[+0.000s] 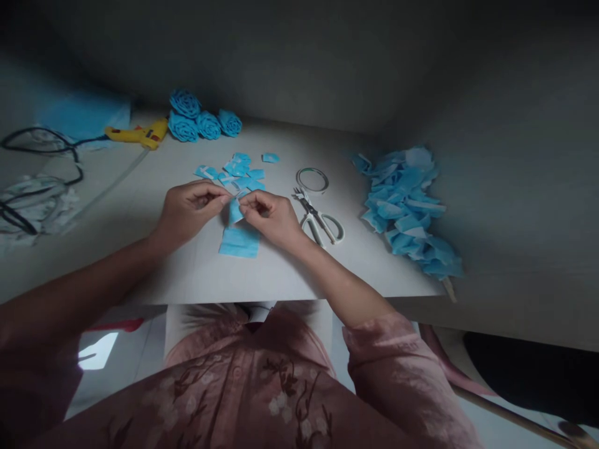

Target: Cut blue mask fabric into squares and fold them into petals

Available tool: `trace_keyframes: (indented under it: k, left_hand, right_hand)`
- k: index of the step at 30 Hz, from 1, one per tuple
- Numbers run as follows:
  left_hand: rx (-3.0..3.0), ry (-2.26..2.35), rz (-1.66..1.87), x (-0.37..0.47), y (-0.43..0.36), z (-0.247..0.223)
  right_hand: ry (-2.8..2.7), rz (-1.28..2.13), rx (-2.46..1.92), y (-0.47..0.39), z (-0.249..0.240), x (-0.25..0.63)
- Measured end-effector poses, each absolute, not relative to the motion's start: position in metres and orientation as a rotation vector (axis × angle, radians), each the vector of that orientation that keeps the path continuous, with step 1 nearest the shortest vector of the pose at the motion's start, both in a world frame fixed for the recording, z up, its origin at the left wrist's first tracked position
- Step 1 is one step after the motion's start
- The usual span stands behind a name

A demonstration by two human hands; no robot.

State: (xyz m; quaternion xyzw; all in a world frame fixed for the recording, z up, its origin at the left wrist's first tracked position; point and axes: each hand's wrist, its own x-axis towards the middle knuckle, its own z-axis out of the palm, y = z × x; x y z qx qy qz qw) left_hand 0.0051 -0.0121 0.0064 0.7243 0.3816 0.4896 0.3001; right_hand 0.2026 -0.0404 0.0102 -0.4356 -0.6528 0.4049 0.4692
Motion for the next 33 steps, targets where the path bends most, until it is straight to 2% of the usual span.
trace_keyframes:
  k: [6,16,25,33]
  left_hand:
    - [1.782,1.059,1.231,0.005,-0.011,0.01]
    - [1.582,1.014,1.186,0.006,-0.014,0.021]
    - [1.22,0.952,1.268,-0.002,-0.001,0.026]
    - [1.184,0.762,1.024,0.001,-0.008,0.022]
  right_hand:
    - [-1.621,1.024,-1.057,-0.04,0.012,0.205]
    - [-1.527,1.273,-0.953,-0.037,0.015,0.21]
    - [-1.349,1.465,-0.832,-0.036,0.015,0.215]
    - [-1.301,1.44,-0.856,-0.035,0.013,0.213]
